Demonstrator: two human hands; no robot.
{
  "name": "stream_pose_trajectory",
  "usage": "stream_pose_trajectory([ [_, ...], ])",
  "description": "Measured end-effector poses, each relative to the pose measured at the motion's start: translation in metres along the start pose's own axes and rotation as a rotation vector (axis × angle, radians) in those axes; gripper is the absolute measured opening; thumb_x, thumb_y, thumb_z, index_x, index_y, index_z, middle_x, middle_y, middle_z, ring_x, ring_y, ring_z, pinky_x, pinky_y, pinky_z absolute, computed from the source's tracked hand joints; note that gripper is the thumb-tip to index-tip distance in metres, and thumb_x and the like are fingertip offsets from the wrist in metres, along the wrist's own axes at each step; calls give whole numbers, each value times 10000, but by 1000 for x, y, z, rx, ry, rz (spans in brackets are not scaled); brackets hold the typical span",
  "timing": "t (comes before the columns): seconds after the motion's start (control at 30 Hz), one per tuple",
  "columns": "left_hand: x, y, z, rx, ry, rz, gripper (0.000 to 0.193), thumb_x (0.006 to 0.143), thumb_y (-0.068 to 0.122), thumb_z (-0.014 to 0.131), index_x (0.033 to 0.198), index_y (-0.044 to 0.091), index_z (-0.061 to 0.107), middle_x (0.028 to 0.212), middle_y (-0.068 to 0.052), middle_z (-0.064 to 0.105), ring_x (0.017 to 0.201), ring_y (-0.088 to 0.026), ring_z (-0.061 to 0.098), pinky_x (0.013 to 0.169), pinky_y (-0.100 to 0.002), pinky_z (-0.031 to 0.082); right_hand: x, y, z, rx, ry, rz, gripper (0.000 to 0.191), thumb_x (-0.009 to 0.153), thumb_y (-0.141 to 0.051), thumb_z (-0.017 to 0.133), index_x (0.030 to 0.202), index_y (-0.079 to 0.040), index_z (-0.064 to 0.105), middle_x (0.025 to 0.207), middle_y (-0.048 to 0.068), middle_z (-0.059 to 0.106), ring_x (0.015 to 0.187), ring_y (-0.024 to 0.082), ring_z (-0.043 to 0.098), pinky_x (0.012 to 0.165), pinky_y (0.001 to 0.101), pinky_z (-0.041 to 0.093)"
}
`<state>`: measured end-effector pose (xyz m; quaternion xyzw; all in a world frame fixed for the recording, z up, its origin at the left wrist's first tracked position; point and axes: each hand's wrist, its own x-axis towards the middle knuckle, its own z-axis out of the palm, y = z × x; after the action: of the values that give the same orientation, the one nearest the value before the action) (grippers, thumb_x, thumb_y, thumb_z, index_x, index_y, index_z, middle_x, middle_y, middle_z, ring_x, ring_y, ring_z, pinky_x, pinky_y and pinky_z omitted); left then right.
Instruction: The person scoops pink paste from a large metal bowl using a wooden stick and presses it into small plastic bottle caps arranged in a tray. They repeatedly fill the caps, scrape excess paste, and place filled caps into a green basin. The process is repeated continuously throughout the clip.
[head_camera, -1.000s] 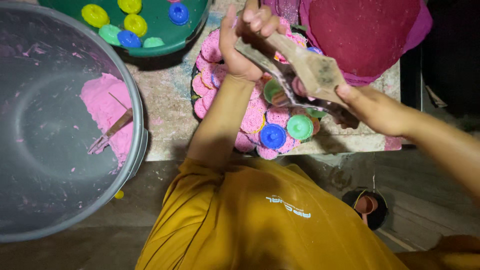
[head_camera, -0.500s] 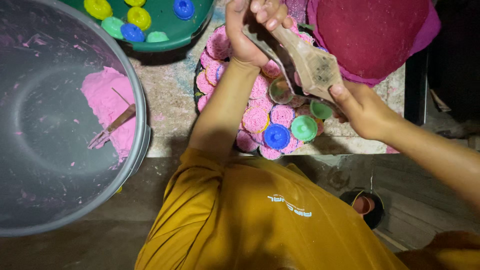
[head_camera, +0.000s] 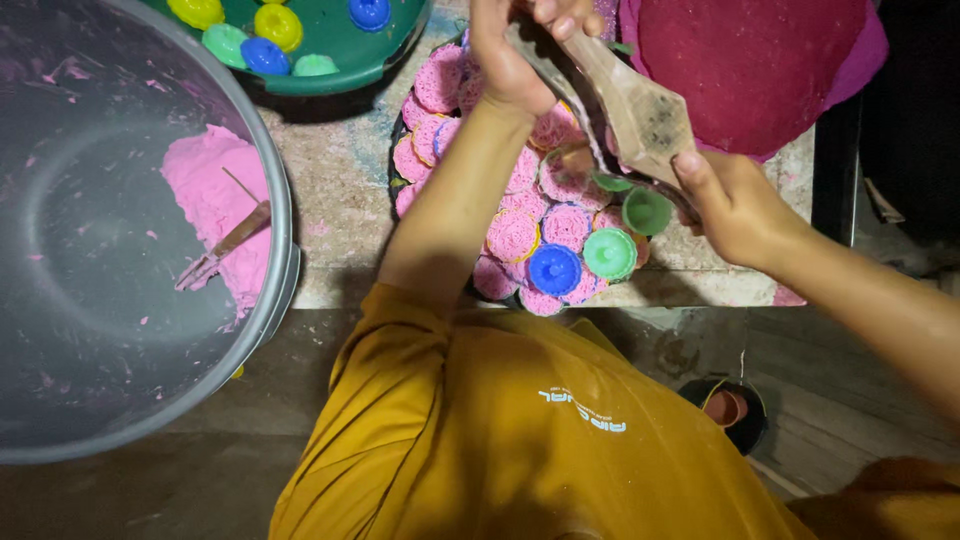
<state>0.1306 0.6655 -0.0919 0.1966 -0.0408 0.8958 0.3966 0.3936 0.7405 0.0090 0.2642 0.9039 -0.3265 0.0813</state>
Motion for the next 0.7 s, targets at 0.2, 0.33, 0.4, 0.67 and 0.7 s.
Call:
stream_pose_trajectory([
  [0.2, -8, 10, -1, 24, 12, -34, 369, 1015, 421, 481, 779, 139, 510, 703, 21, 484, 672, -174, 520, 766, -429, 484, -1, 0, 8, 67, -56, 60, 809, 1071, -623, 232, 729, 11, 599, 567, 123, 566, 547, 264, 584, 574, 426, 476],
  [0.33, -5, -6, 4, -19, 138, -13, 365, 995, 406, 463, 737, 150, 490, 647, 17, 465, 623, -173, 508, 716, -423, 475, -2, 3, -7, -11, -69, 121, 790, 1039, -621, 224, 731, -5, 610, 535, 122, 563, 508, 272, 597, 539, 447, 485],
  [0.4, 4, -7, 4, -35, 106, -24, 382, 978, 407, 460, 700, 145, 483, 627, 17, 454, 595, -182, 501, 702, -429, 479, 0, 4, -7, -43, -4, 19, 797, 1061, -623, 222, 744, -4, 611, 543, 109, 560, 517, 258, 590, 559, 435, 473],
  [0.67, 4, -10, 10, 51, 169, -25, 426, 959, 428, 465, 665, 120, 478, 600, 0, 447, 559, -186, 495, 678, -434, 480, -5, 8, -2, 39, 8, 41, 784, 1093, -588, 254, 736, 16, 605, 544, 121, 548, 504, 263, 563, 540, 422, 462],
  [0.7, 7, -14, 13, 38, 166, -22, 428, 957, 429, 463, 661, 121, 480, 595, -1, 458, 550, -192, 501, 674, -434, 483, -5, 9, -4, 20, 34, 10, 761, 1092, -583, 261, 764, 8, 611, 548, 115, 552, 506, 250, 568, 543, 416, 461],
])
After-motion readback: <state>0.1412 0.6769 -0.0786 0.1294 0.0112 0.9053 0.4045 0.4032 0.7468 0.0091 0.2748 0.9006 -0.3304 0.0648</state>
